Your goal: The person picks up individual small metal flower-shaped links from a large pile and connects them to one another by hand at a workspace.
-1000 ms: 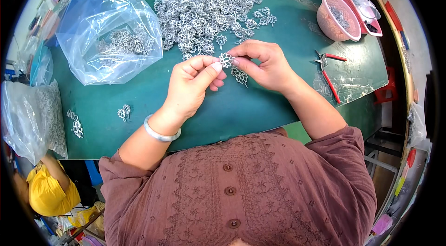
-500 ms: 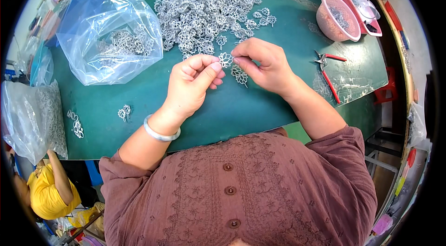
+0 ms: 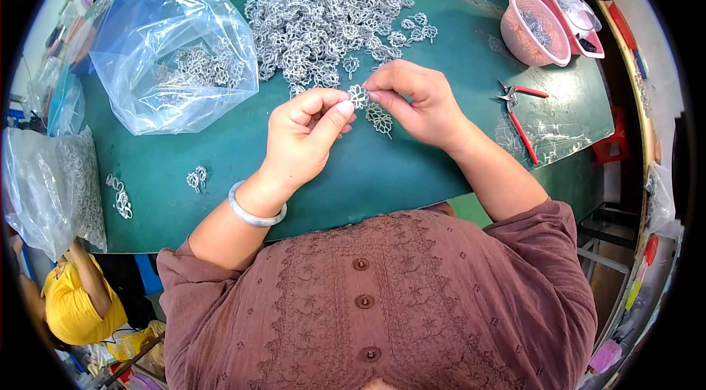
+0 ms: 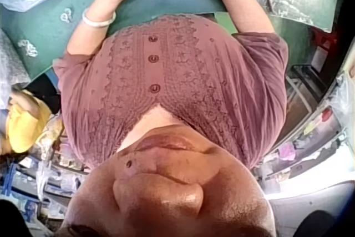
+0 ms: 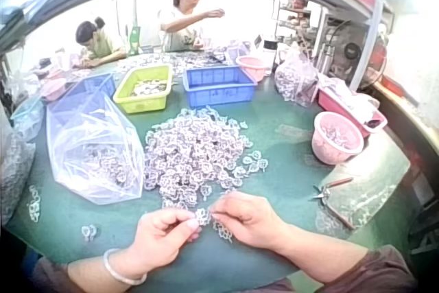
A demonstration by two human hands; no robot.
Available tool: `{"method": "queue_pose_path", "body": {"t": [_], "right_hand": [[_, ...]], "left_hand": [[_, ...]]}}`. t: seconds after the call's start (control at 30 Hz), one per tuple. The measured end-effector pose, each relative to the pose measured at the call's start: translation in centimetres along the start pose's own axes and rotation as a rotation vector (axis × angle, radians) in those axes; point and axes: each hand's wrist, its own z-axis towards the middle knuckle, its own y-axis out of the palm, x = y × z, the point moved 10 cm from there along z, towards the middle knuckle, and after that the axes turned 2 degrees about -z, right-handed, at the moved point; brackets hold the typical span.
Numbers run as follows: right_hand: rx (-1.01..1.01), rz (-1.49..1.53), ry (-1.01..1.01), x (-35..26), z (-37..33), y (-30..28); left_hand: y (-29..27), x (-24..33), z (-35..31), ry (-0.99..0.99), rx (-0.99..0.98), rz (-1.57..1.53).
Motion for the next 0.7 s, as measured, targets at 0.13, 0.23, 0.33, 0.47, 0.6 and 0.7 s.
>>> {"method": "queue_pose_path", "body": {"t": [0.13,0.23,0.33,0.47,0.6,0.7], "right_hand": [[-0.014,0.031,0.026,0.3,0.0,0.1],[-0.038,0.063,0.060,0.5,-0.1,0.3],[-0.070,0.111,0.074,0.8,-0.2,0.6],[-0.115,0.174,0.143,1.3,-0.3,1.0],[-0.135,0.211,0.178,1.6,-0.5,1.2],[-0.143,0.228,0.199,1.7,-0.6,1.3]], "left_hand": [[-0.1,0.1,0.0,0.007,0.002,0.000],[-0.1,0.1,0.0,0.008,0.003,0.003],[-0.1,0.1,0.1,0.010,0.002,0.009],[-0.1,0.3,0.1,0.031,0.009,0.020],[-0.3,0.4,0.3,0.064,0.041,-0.003],[-0.2,0.4,0.3,0.032,0.044,-0.075]]}}
